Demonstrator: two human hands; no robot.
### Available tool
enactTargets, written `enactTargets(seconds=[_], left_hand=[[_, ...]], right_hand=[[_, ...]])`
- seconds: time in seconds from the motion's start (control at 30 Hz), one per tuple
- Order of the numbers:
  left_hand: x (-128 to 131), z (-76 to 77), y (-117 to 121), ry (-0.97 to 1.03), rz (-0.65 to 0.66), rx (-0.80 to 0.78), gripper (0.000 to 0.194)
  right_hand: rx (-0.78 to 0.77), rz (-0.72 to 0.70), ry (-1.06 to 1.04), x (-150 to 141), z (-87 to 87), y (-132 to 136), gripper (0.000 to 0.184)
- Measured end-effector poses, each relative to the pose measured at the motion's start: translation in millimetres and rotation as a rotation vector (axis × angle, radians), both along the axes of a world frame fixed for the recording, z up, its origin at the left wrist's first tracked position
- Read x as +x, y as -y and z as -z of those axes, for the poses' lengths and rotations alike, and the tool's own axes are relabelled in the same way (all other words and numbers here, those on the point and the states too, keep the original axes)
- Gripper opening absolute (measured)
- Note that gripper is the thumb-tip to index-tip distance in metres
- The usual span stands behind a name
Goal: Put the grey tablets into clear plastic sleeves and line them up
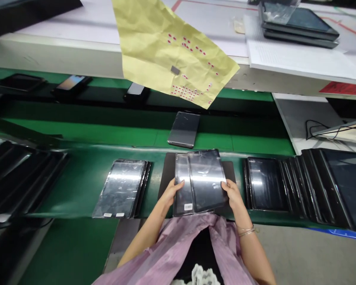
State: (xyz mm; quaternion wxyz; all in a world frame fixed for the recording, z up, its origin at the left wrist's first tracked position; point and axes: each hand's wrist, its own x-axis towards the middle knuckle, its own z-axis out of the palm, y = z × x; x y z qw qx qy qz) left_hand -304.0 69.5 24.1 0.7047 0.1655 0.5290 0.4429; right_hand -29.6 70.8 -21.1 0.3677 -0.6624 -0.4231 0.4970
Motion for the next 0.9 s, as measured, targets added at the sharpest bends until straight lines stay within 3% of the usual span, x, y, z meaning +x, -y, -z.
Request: enactTargets(seconds=[0.13,0.27,0.43,0.6,0.73,0.9], left_hand=[[-41,19.5,-14,-0.106,-0.001,-0.031,0.062],[-67,42.7,-29,-0.251,0.051,-0.050,0.058],[-68,58.4,-38,-0.597,0.123,0.007,0.043],[-60,55.6,-30,-1.090,0.081,0.013,0.058],[-58,58.1,-21,-1.245,0.143,-0.038,0.079],[-66,68.4,-19,-1.266,0.225,-0.028,0.070]], right_hand=[[-0.050,0.164,0.012,30,14.2,17,0.030],[-0.119,0.236,0.107,51,29.9,30,0.026],[-0.178,0.235,0.336,52,41.5,35,0.027],[-0.239,0.213,0.468,51,42.0,22,0.050],[-0.309,0.153,0.385,50,39.1,12,0.040],[-0.208,0.015,0.113,38,20.0,17,0.035]])
